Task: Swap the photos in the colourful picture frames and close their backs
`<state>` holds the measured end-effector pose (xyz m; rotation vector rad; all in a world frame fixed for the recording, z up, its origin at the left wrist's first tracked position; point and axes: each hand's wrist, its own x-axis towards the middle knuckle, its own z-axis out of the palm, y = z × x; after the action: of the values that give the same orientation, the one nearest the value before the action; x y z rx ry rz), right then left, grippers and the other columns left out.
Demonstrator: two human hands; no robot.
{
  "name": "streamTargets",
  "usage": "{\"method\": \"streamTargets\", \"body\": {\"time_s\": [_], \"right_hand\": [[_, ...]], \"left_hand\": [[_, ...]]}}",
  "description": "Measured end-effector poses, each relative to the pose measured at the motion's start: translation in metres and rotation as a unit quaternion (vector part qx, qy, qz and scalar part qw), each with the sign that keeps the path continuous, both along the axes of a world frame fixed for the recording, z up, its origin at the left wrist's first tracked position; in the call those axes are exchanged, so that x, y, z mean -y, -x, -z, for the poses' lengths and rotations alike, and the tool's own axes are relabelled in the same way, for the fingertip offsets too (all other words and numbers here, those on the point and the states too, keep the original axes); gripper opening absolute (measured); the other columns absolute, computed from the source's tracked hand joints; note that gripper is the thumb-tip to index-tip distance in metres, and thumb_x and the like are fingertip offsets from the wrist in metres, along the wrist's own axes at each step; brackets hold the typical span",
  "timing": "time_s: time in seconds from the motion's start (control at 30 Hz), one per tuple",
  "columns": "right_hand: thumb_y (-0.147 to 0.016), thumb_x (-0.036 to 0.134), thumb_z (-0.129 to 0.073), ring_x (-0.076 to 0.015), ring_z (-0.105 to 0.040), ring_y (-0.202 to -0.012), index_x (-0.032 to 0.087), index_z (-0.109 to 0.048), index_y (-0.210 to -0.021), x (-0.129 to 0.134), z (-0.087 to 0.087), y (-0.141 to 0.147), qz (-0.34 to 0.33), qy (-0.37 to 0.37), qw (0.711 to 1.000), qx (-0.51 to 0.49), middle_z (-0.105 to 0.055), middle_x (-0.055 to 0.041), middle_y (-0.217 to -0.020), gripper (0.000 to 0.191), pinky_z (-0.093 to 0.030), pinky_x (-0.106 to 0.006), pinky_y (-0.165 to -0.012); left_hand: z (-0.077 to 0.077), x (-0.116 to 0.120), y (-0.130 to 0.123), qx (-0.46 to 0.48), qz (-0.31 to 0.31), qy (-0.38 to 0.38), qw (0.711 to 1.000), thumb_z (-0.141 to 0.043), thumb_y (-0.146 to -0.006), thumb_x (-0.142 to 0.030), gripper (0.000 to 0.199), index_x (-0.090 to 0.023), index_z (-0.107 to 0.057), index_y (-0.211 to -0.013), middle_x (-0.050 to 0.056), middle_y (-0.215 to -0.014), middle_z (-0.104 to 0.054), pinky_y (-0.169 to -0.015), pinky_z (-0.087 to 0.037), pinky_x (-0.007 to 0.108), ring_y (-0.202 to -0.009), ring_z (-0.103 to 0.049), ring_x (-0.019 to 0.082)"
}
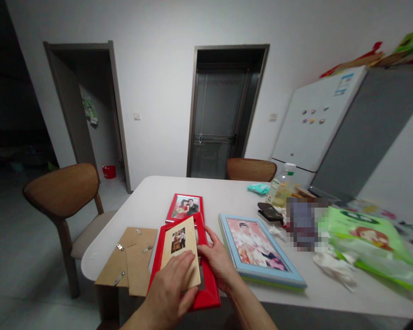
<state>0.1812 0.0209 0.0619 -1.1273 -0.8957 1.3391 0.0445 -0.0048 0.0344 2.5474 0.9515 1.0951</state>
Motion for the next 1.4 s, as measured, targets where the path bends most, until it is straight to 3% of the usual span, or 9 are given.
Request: {"method": "streamTargets", "body": {"time_s": [0.13, 0.27, 0.37, 0.47, 0.63, 0.9, 1.1, 1.2, 1.4], "right_hand": [[-0.060, 0.024, -0.057, -0.0107, -0.055, -0.048, 0.018, -0.025, -0.127, -0.007, 0.016, -0.013, 0.008, -0.004, 0.995, 0.102, -0.063, 0.0005, -0.067, 0.074, -0.040, -0.020, -0.043], [-0.062, 0.022, -0.049, -0.0122, -0.055, -0.050, 0.010, -0.039, -0.120, -0.016, 0.041, -0.030, 0.045, -0.009, 0.948, 0.315, -0.061, 0.0006, -0.060, 0.060, -0.039, -0.020, -0.045], [-0.062, 0.022, -0.045, -0.0159, -0.059, -0.063, 0.008, -0.049, -0.112, -0.019, 0.053, -0.038, 0.070, -0.021, 0.888, 0.453, -0.066, -0.0054, -0.073, 0.052, -0.043, -0.023, -0.058], [-0.063, 0.023, -0.043, -0.0184, -0.060, -0.075, 0.008, -0.054, -0.108, -0.019, 0.057, -0.038, 0.085, -0.038, 0.844, 0.528, -0.065, -0.0100, -0.086, 0.048, -0.042, -0.025, -0.068], [-0.065, 0.021, -0.043, -0.0197, -0.059, -0.081, 0.009, -0.055, -0.105, -0.019, 0.061, -0.036, 0.089, -0.051, 0.811, 0.576, -0.064, -0.0121, -0.093, 0.044, -0.041, -0.026, -0.074], [-0.063, 0.020, -0.049, -0.0228, -0.052, -0.095, 0.012, -0.058, -0.100, -0.018, 0.057, -0.028, 0.118, -0.121, 0.793, 0.585, -0.058, -0.0128, -0.101, 0.039, -0.034, -0.032, -0.086], [-0.063, 0.018, -0.047, -0.0139, -0.055, -0.065, 0.013, -0.048, -0.113, -0.020, 0.056, 0.027, -0.002, -0.096, 0.905, 0.414, -0.061, -0.0056, -0.079, 0.050, -0.042, -0.025, -0.066], [-0.059, 0.010, -0.045, -0.0098, -0.050, -0.054, 0.013, -0.045, -0.116, -0.028, 0.059, 0.050, 0.004, -0.081, 0.948, 0.308, -0.057, 0.0010, -0.065, 0.057, -0.040, -0.020, -0.055], [-0.062, 0.013, -0.050, -0.0046, -0.043, -0.048, 0.017, -0.035, -0.122, -0.022, 0.021, 0.079, 0.020, -0.155, 0.982, 0.102, -0.052, 0.0044, -0.069, 0.061, -0.037, -0.016, -0.047]], "left_hand": [[-0.011, -0.001, 0.019, 0.075, -0.017, -0.061, 0.995, -0.039, -0.073, -0.005, 0.048, -0.019, -0.035, -0.119, 0.008, -0.104, -0.055, -0.080, -0.046, 0.032, -0.094, -0.052, 0.018], [-0.014, -0.005, 0.055, 0.245, -0.182, 0.036, 0.952, -0.043, -0.072, -0.012, 0.045, -0.020, -0.038, -0.116, 0.008, -0.105, -0.050, -0.067, -0.050, 0.028, -0.085, -0.054, 0.017], [0.001, -0.009, 0.080, 0.334, -0.243, 0.140, 0.900, -0.049, -0.069, -0.020, 0.046, -0.019, -0.041, -0.113, 0.008, -0.105, -0.050, -0.064, -0.051, 0.026, -0.085, -0.055, 0.018], [0.029, -0.011, 0.096, 0.353, -0.240, 0.205, 0.881, -0.054, -0.066, -0.026, 0.049, -0.017, -0.042, -0.113, 0.008, -0.103, -0.052, -0.063, -0.050, 0.027, -0.080, -0.057, 0.018], [0.061, -0.010, 0.109, 0.272, -0.260, 0.207, 0.903, -0.052, -0.069, -0.031, 0.050, -0.015, -0.041, -0.114, 0.008, -0.099, -0.054, -0.064, -0.049, 0.031, -0.068, -0.057, 0.016], [0.052, -0.007, 0.107, 0.043, -0.238, 0.052, 0.969, -0.045, -0.072, -0.019, 0.044, -0.018, -0.040, -0.116, 0.011, -0.116, -0.048, -0.090, -0.037, 0.043, -0.108, -0.044, 0.025], [0.047, -0.004, 0.087, -0.100, -0.142, 0.037, 0.984, -0.045, -0.064, -0.010, 0.059, -0.020, -0.037, -0.122, 0.010, -0.129, -0.037, -0.095, -0.029, 0.049, -0.119, -0.032, 0.026], [0.045, -0.006, 0.081, -0.124, -0.127, 0.040, 0.983, -0.044, -0.060, -0.006, 0.064, -0.019, -0.037, -0.122, 0.011, -0.130, -0.037, -0.094, -0.030, 0.050, -0.119, -0.032, 0.027], [0.037, -0.020, 0.072, -0.052, -0.128, -0.030, 0.990, -0.034, -0.056, 0.003, 0.072, -0.015, -0.032, -0.126, 0.011, -0.130, -0.037, -0.095, -0.032, 0.045, -0.120, -0.030, 0.023]]}}
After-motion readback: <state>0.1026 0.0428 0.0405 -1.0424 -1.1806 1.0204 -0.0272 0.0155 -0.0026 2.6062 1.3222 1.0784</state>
